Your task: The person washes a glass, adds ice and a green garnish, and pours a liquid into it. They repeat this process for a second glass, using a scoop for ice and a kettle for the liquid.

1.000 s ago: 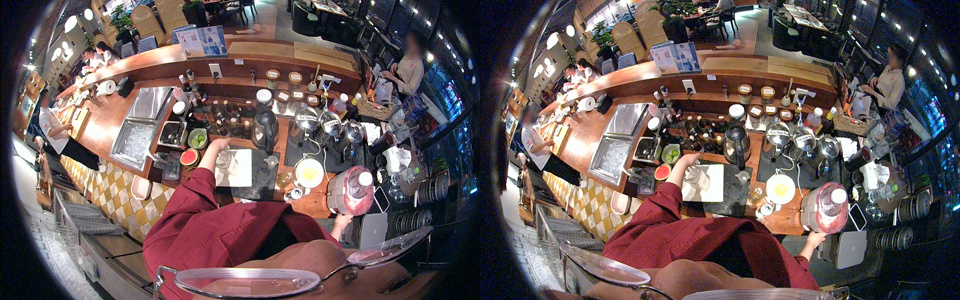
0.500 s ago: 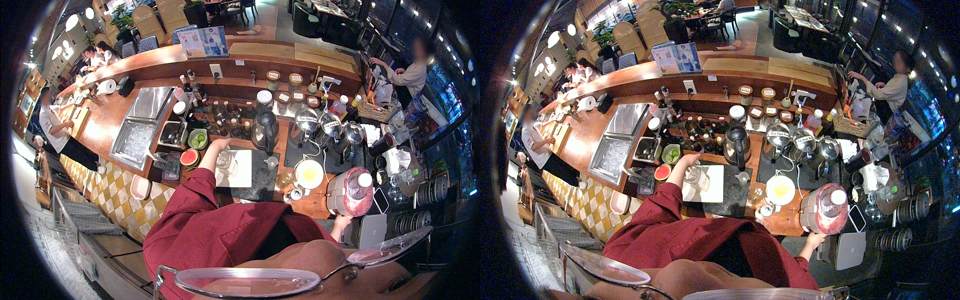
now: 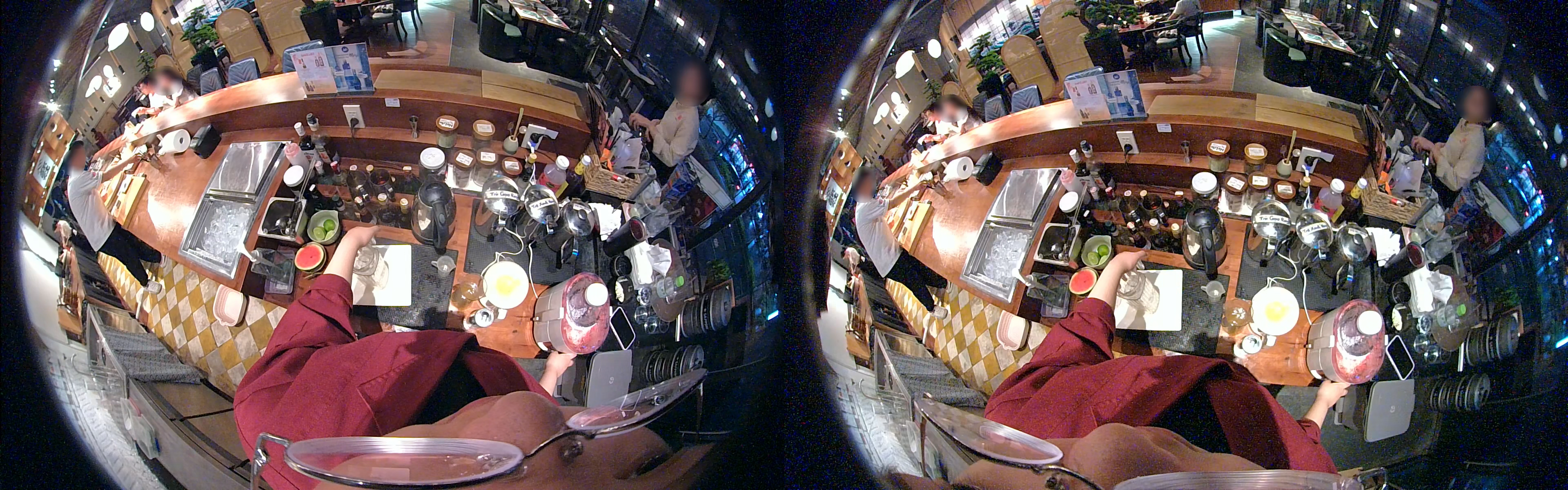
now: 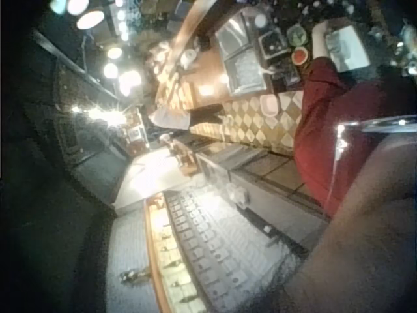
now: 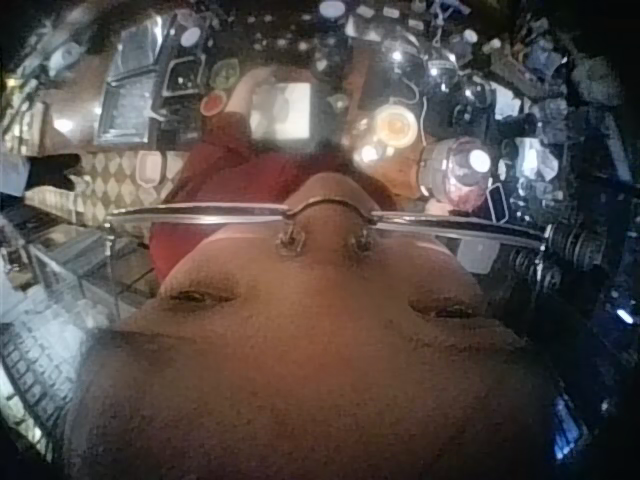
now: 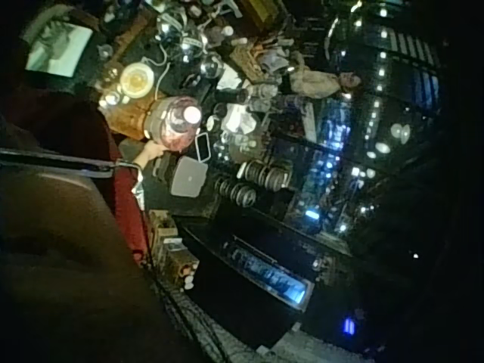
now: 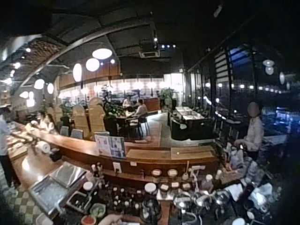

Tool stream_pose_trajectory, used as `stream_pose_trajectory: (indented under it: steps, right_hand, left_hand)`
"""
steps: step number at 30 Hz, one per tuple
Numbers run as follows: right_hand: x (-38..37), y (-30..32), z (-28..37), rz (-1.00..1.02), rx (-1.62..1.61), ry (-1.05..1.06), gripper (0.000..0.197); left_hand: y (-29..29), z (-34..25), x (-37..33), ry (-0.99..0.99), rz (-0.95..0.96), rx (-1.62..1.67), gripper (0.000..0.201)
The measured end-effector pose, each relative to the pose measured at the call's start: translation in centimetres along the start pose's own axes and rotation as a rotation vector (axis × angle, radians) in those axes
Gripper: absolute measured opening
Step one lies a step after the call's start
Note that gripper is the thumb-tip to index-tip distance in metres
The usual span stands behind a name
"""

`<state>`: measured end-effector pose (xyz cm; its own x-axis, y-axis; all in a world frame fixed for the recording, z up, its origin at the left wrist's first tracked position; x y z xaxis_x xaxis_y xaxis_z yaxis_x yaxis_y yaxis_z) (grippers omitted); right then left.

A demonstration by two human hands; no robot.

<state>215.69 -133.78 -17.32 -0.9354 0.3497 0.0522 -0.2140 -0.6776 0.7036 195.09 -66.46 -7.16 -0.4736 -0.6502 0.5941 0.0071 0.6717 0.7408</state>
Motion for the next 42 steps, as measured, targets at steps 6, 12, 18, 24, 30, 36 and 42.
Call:
stream_pose_trajectory:
  steps: [6,12,18,24,30,36,42]
  right_hand:
    - [0.1,0.1,0.4,0.011,0.008,-0.026,0.062]
    - [0.3,0.2,0.8,0.003,-0.004,-0.036,0.06]
    - [0.4,0.5,1.0,0.015,-0.018,0.01,0.058]
    - [0.5,0.7,1.2,0.01,0.0,-0.038,0.059]
    - [0.5,0.7,1.4,0.028,-0.005,-0.076,0.061]
    - [0.4,0.6,1.3,0.037,0.02,-0.044,0.056]
    - [0.4,0.6,1.3,0.024,0.016,-0.046,0.057]
  left_hand:
    - [0.1,0.5,-0.2,0.033,0.024,0.02,0.069]
    - [0.0,0.8,-0.7,-0.011,0.001,-0.015,0.069]
    - [-0.4,0.3,-0.2,0.021,-0.036,0.044,0.065]
    - [-0.2,0.4,-0.7,-0.013,0.077,-0.026,0.069]
    - [-0.7,1.2,-2.0,-0.08,0.0,-0.057,0.065]
    - [-0.4,0.9,-1.4,-0.057,-0.018,-0.082,0.064]
    - [0.6,-0.9,1.7,-0.029,-0.003,-0.088,0.061]
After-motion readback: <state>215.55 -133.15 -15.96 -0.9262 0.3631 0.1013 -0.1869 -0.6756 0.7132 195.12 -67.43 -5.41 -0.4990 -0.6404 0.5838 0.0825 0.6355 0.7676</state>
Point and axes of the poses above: each hand's wrist, its own x-axis away from the middle knuckle, its own y-axis out of the back of the hand, z = x × y, the point moved 3 cm from there along -x, towards the middle knuckle, and after that the axes turned 12 degrees about -x, right-handed, at the moved point
